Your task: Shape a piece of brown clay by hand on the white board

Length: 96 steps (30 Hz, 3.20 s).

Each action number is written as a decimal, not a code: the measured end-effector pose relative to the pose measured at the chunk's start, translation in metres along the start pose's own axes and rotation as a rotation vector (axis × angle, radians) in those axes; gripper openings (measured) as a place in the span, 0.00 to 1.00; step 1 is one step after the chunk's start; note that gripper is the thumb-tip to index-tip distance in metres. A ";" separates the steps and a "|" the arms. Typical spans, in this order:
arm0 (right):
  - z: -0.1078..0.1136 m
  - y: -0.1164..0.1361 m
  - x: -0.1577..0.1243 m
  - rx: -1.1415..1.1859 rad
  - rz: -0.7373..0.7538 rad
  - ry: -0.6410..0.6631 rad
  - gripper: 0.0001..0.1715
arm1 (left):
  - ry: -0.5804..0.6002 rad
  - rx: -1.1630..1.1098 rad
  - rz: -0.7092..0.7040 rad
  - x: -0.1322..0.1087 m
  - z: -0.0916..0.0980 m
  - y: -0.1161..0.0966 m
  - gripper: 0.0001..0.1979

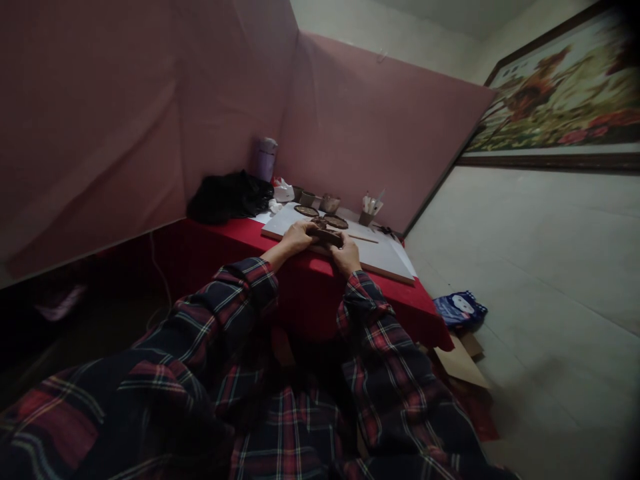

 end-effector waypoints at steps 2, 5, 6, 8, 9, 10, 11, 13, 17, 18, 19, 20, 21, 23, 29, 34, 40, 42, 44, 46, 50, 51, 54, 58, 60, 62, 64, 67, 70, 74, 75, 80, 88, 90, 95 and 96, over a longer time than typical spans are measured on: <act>0.000 0.001 0.000 -0.002 0.000 -0.003 0.15 | 0.000 -0.001 -0.001 0.000 0.000 0.000 0.13; 0.000 0.001 0.000 0.002 -0.004 -0.005 0.15 | 0.001 0.001 0.009 0.000 0.000 0.001 0.13; 0.000 0.001 0.000 0.005 -0.006 -0.006 0.14 | 0.002 0.003 0.012 0.000 0.000 0.000 0.14; 0.001 0.001 0.000 0.012 -0.007 -0.009 0.14 | -0.002 0.008 0.015 0.001 0.001 0.000 0.14; 0.001 0.001 0.000 0.014 -0.007 -0.012 0.14 | -0.005 0.009 0.017 0.001 0.001 0.000 0.14; 0.001 0.001 0.000 0.017 -0.006 -0.013 0.14 | -0.008 0.008 0.018 0.001 0.001 0.000 0.14; 0.001 0.001 0.000 0.017 -0.006 -0.012 0.14 | -0.008 0.005 0.018 0.001 0.001 0.000 0.14; 0.001 0.001 -0.001 0.014 -0.009 -0.009 0.14 | -0.004 0.000 0.011 0.001 0.001 0.000 0.14; 0.001 0.001 -0.001 0.018 -0.010 -0.010 0.15 | -0.007 0.000 0.010 0.001 0.001 -0.001 0.13; 0.002 0.001 -0.001 0.020 -0.009 -0.012 0.15 | -0.007 0.003 0.012 0.001 0.001 -0.001 0.13; 0.002 0.001 -0.001 0.020 -0.010 -0.012 0.15 | -0.005 0.004 0.013 0.001 0.001 -0.001 0.13; 0.002 0.001 -0.001 0.017 -0.013 -0.010 0.14 | -0.003 0.004 0.012 0.000 0.001 -0.001 0.13; 0.002 0.001 -0.001 0.013 -0.016 -0.009 0.14 | 0.000 0.000 0.008 0.000 0.001 -0.002 0.13; 0.002 0.002 -0.001 0.007 -0.021 -0.005 0.14 | 0.002 -0.014 -0.002 0.000 0.000 -0.002 0.13; 0.003 0.004 -0.002 0.000 -0.024 -0.009 0.14 | 0.007 -0.022 -0.005 0.001 -0.001 0.001 0.13; 0.003 0.006 -0.002 0.006 -0.020 -0.008 0.13 | 0.007 -0.013 -0.022 0.001 0.000 -0.001 0.13; 0.002 0.005 -0.002 0.001 -0.027 -0.001 0.13 | 0.009 -0.012 -0.028 0.001 0.000 0.000 0.13; 0.002 0.004 -0.002 0.010 -0.026 0.000 0.13 | 0.006 -0.012 -0.026 0.001 0.000 0.000 0.12; 0.001 0.004 -0.002 0.020 -0.023 0.000 0.13 | 0.002 -0.013 -0.020 0.002 0.000 0.001 0.12; 0.001 0.005 -0.002 0.016 -0.022 -0.001 0.13 | -0.001 -0.010 -0.016 0.002 0.000 0.002 0.12; 0.002 0.005 -0.003 -0.003 -0.028 -0.005 0.14 | -0.001 -0.013 -0.025 0.004 -0.001 0.004 0.12; 0.002 0.005 -0.003 -0.003 -0.030 -0.004 0.14 | -0.002 -0.018 -0.026 0.004 -0.001 0.005 0.12; 0.002 0.005 -0.003 0.008 -0.033 0.001 0.14 | -0.004 -0.010 -0.025 0.004 -0.001 0.005 0.12; 0.002 0.005 -0.003 0.007 -0.043 0.004 0.14 | -0.008 0.038 -0.007 0.003 0.001 0.003 0.14; 0.002 0.006 -0.003 0.001 -0.042 0.004 0.14 | -0.005 0.055 0.007 0.002 0.001 0.000 0.15; 0.003 0.008 -0.004 -0.001 -0.038 0.008 0.14 | 0.001 0.065 0.019 0.000 0.002 -0.004 0.15; 0.003 0.009 -0.004 -0.009 -0.041 0.010 0.14 | 0.000 0.065 0.026 -0.001 0.002 -0.006 0.16; 0.005 0.010 -0.005 -0.014 -0.043 0.005 0.14 | 0.003 0.041 0.039 -0.002 0.003 -0.006 0.15; 0.005 0.011 -0.005 -0.008 -0.038 0.003 0.14 | 0.003 0.023 0.043 -0.001 0.002 -0.001 0.15; 0.005 0.011 -0.005 -0.006 -0.038 -0.002 0.14 | 0.001 0.013 0.014 0.001 0.001 0.002 0.15; 0.006 0.011 -0.006 -0.007 -0.040 -0.003 0.14 | 0.002 0.009 0.005 0.001 0.001 0.002 0.15; 0.007 0.012 -0.006 -0.016 -0.039 -0.009 0.14 | 0.003 -0.011 0.003 -0.001 0.002 -0.003 0.13; 0.007 0.013 -0.006 -0.023 -0.045 -0.012 0.14 | -0.017 -0.073 -0.009 -0.001 0.004 -0.005 0.10; 0.007 0.013 -0.006 -0.020 -0.041 -0.013 0.14 | -0.014 -0.077 -0.007 -0.001 0.004 -0.005 0.11; 0.007 0.014 -0.006 -0.007 -0.035 -0.013 0.13 | -0.002 -0.084 -0.007 -0.002 0.004 -0.006 0.12; 0.008 0.014 -0.006 -0.004 -0.034 -0.013 0.13 | -0.004 -0.090 -0.008 -0.002 0.004 -0.006 0.12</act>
Point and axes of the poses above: each hand's wrist, its own x-axis towards the middle knuckle, its own z-axis out of the back of the hand, y = z × x, the point moved 8 cm from there along x, towards the middle knuckle, and after that the axes turned 1 degree about -y, right-handed, at the moved point
